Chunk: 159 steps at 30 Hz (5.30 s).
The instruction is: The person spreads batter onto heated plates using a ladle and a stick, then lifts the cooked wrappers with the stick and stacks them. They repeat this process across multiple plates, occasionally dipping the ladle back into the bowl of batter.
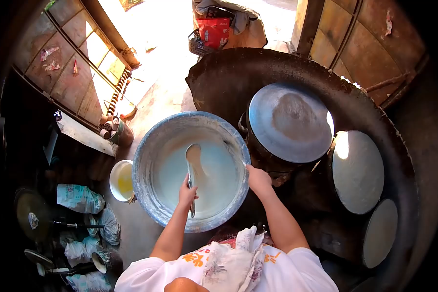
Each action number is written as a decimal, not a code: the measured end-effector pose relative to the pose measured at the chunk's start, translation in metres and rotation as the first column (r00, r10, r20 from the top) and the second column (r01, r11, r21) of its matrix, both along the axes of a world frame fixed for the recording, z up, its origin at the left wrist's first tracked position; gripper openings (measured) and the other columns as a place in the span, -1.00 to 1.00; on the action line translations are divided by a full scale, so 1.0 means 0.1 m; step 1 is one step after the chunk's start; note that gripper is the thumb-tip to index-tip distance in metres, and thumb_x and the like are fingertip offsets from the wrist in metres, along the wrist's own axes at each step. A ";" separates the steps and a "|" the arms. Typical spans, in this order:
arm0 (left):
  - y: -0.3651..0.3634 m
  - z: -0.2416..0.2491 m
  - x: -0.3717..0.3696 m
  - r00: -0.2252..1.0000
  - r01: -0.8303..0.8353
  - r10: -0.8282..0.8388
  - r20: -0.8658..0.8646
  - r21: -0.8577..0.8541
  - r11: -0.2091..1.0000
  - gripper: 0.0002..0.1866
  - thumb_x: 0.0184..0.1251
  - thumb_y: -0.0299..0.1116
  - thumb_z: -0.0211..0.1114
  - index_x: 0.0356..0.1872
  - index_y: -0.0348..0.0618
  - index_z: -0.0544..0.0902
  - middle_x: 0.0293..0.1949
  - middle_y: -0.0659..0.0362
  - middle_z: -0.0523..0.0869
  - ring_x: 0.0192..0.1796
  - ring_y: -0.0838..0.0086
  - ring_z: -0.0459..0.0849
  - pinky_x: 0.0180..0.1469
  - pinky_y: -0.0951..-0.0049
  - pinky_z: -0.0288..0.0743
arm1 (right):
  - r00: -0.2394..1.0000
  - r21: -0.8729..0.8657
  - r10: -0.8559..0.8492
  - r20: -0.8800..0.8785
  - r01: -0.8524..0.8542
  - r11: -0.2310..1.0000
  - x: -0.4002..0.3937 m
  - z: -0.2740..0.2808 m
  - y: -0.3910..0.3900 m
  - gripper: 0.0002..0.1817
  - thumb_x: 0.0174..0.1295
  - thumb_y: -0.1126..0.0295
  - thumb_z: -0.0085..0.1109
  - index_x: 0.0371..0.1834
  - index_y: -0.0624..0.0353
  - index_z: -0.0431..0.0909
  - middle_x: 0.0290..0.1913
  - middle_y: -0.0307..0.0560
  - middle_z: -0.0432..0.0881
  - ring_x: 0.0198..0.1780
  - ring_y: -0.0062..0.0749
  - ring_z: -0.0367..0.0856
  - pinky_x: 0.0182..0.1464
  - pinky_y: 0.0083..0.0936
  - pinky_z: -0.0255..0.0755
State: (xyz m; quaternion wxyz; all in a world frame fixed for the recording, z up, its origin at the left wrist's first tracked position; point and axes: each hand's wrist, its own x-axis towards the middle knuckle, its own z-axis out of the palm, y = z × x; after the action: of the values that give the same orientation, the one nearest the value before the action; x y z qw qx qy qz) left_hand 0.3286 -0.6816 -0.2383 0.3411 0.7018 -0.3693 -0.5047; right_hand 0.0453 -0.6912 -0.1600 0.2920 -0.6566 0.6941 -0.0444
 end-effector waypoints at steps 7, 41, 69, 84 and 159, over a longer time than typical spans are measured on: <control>-0.02 -0.17 -0.11 0.871 0.207 -0.031 -0.490 0.311 0.928 -0.30 0.29 -0.49 0.13 0.45 0.03 0.08 -0.59 0.26 0.38 -0.67 0.55 0.35 -0.67 0.53 0.27 | 0.985 0.117 -0.164 0.057 0.156 0.981 0.15 0.01 0.27 -0.64 0.25 0.37 -0.15 0.10 0.11 0.42 -0.21 0.29 0.62 -0.13 0.16 0.60 -0.11 -0.03 0.45; -0.30 3.70 -0.40 -0.345 0.157 -0.385 -0.856 -0.457 0.876 -0.52 0.52 -0.02 -0.16 -0.63 -0.02 0.16 -0.76 0.35 0.15 -0.77 0.68 0.22 -0.73 0.64 0.24 | -0.302 -0.048 0.016 0.953 -0.098 0.994 0.31 2.24 0.36 -0.52 0.45 0.28 -0.15 0.42 -0.21 0.15 -0.60 -0.24 0.34 -0.74 -0.73 0.07 -0.74 -0.76 0.00; -0.40 3.20 -2.24 -0.392 0.771 0.568 -0.724 0.077 0.632 -0.61 0.48 -0.29 -0.08 -0.65 -0.04 0.24 -0.78 0.35 0.24 -0.77 0.63 0.28 -0.63 0.59 0.35 | 0.735 -0.681 -0.185 0.652 0.675 0.284 -0.23 0.88 0.72 -0.58 0.16 0.47 0.18 0.15 0.15 0.49 -0.31 0.04 0.65 -0.33 -0.19 0.66 -0.32 -0.43 0.52; -1.17 1.47 -3.87 0.011 0.828 0.406 -0.914 0.236 0.508 -0.66 0.46 -0.10 0.03 -0.45 -0.11 0.45 -0.70 0.36 0.23 -0.72 0.66 0.24 -0.64 0.58 0.23 | -0.201 0.279 -0.381 0.902 0.947 0.160 -1.34 -0.17 0.86 -0.61 0.09 0.63 0.16 0.05 0.26 0.53 -0.25 -0.18 0.55 -0.42 -0.53 0.56 -0.39 -0.59 0.52; -0.40 1.76 -3.18 -0.553 0.148 0.278 -0.785 0.236 0.960 -0.52 0.49 -0.13 -0.06 -0.71 -0.04 0.23 -0.77 0.35 0.21 -0.80 0.69 0.27 -0.75 0.64 0.26 | 0.883 -0.536 0.172 0.437 0.102 0.838 -2.93 0.09 -1.34 -0.75 -0.17 0.53 0.17 -0.34 0.12 0.67 -0.27 -0.07 0.63 -0.16 -0.10 0.59 -0.12 -0.32 0.47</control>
State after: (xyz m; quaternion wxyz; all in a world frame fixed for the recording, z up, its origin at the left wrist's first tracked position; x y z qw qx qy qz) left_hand 0.0101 -0.7216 -0.0622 0.4310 -0.0551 0.2422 -0.8675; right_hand -0.2480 -0.8253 -0.1505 0.2528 -0.6944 0.5483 -0.3916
